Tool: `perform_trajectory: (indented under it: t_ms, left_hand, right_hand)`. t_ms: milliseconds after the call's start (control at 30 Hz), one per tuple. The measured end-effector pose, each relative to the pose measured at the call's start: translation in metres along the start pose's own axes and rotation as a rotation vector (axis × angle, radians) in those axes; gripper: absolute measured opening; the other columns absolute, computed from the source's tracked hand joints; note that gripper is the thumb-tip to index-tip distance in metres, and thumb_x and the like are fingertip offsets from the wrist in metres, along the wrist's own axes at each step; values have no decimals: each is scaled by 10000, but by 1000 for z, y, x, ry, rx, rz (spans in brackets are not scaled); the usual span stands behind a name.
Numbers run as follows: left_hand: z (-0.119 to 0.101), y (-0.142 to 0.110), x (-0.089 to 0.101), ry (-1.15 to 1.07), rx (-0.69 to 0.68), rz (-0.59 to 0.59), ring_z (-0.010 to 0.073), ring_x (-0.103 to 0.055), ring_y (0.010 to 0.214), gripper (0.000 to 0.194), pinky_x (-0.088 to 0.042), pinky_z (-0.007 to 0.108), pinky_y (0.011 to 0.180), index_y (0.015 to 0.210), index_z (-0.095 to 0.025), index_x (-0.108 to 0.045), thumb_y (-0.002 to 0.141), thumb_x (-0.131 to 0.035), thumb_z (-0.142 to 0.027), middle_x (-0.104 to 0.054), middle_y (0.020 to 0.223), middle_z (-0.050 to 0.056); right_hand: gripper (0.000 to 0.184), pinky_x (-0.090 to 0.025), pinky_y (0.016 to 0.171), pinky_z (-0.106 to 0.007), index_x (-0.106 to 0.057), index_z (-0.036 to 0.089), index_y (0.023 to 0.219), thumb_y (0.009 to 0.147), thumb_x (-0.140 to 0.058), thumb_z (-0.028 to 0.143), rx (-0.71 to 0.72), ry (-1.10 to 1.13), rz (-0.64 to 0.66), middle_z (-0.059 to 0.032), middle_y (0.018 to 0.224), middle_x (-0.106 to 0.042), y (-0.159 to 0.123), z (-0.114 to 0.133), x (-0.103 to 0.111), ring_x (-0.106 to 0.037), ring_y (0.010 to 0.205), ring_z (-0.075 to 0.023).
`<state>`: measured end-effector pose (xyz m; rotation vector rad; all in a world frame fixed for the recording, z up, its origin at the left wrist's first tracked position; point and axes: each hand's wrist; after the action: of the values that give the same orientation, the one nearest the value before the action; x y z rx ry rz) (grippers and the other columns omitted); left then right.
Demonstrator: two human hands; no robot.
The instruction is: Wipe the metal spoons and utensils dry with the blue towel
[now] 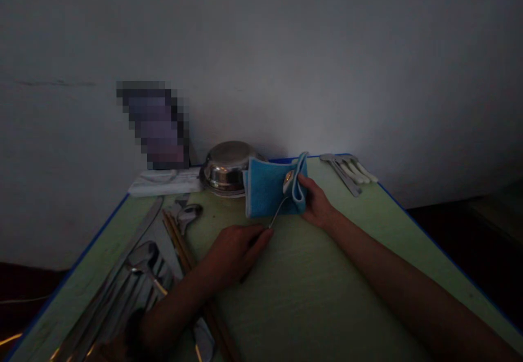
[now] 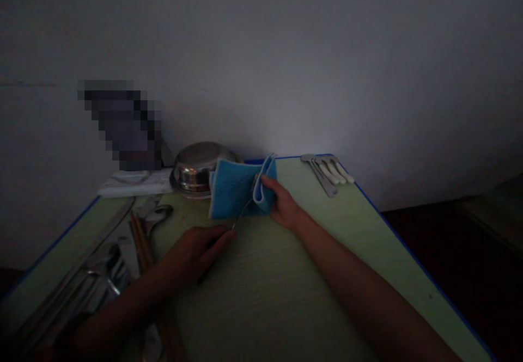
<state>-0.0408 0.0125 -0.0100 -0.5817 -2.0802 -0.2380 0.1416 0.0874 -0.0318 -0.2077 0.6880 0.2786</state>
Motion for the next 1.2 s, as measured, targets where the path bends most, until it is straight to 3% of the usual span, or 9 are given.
perform_trajectory:
  t_ms: [400, 1200]
  left_hand:
    - [2, 0, -2, 6, -11, 1, 119, -533, 527, 407, -358, 212, 526, 632, -168, -519, 897, -289, -375, -551, 560, -4]
    - [4, 0, -3, -2, -21, -19, 117, -531, 528, 404, -355, 204, 512, 620, -174, -516, 893, -296, -377, -552, 559, -7]
  right_hand:
    - [159, -437, 476, -167, -621, 209, 698, 614, -690, 324, -62, 43, -66, 80, 517, -607, -3, 3, -8, -521, 445, -64]
    - [204, -508, 663, -244, -620, 222, 697, 581, -705, 368, -64, 25, -54, 61, 553, -632, -1, 0, -4, -615, 613, -124]
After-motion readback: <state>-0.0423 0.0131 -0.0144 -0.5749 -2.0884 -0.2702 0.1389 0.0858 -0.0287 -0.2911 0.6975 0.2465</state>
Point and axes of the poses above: each hand's wrist, its own y-axis towards the middle knuckle, its own x-axis out of the back of the hand, z = x × y
